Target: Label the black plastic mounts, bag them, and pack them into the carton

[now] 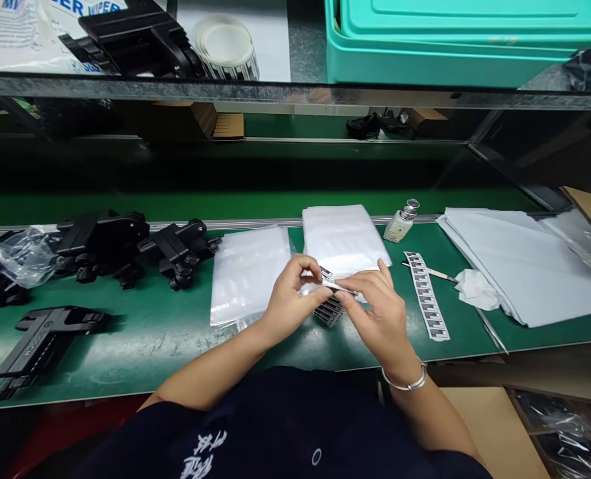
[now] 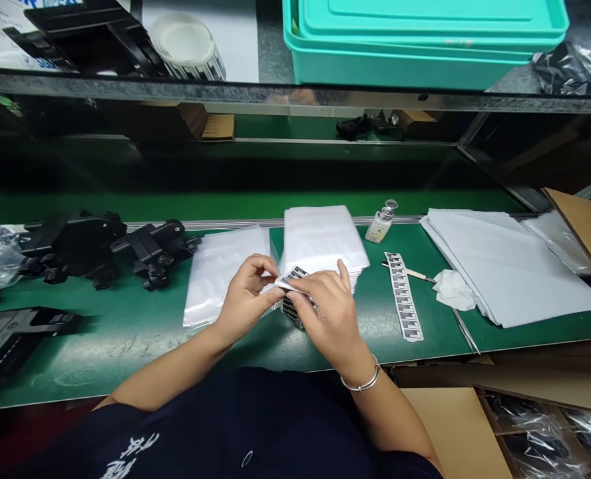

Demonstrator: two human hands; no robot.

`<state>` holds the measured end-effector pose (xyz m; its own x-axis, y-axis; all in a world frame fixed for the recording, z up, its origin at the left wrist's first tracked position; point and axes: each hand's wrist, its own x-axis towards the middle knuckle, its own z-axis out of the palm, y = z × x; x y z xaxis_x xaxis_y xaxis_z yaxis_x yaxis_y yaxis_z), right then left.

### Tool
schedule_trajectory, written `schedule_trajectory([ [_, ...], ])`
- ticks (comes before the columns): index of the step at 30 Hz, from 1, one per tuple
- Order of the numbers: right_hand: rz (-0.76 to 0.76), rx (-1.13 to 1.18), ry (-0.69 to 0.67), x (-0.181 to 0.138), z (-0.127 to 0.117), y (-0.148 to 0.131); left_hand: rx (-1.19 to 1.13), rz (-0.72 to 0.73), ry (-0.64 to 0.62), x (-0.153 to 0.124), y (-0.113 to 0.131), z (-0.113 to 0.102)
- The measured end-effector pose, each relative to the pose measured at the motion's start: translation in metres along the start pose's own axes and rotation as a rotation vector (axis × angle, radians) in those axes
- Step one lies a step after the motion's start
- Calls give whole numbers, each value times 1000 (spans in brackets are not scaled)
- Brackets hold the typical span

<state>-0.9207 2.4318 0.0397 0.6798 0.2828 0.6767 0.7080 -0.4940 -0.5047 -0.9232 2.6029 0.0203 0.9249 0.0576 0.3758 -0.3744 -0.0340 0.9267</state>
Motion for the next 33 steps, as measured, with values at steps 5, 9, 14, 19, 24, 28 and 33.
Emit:
schedule_trajectory([
  [5,13,29,22,9,-3,-6,178,145,-108,3,5,1],
  [9,6,67,51,18,-6,-7,188,128,-38,6,11,5],
  [14,-124,3,142,19,-2,-6,196,136,-26,11,15,11],
  [19,-176,-65,222,23,-3,-3,90,128,-71,19,12,17],
  [24,-65,-23,297,39,-22,12,22,-80,-288,28,-4,18],
  [28,36,-16,386,55,-38,23,-135,-275,-430,23,-12,20],
  [33,171,11,464,69,-49,32,-272,-408,-610,5,-4,15],
])
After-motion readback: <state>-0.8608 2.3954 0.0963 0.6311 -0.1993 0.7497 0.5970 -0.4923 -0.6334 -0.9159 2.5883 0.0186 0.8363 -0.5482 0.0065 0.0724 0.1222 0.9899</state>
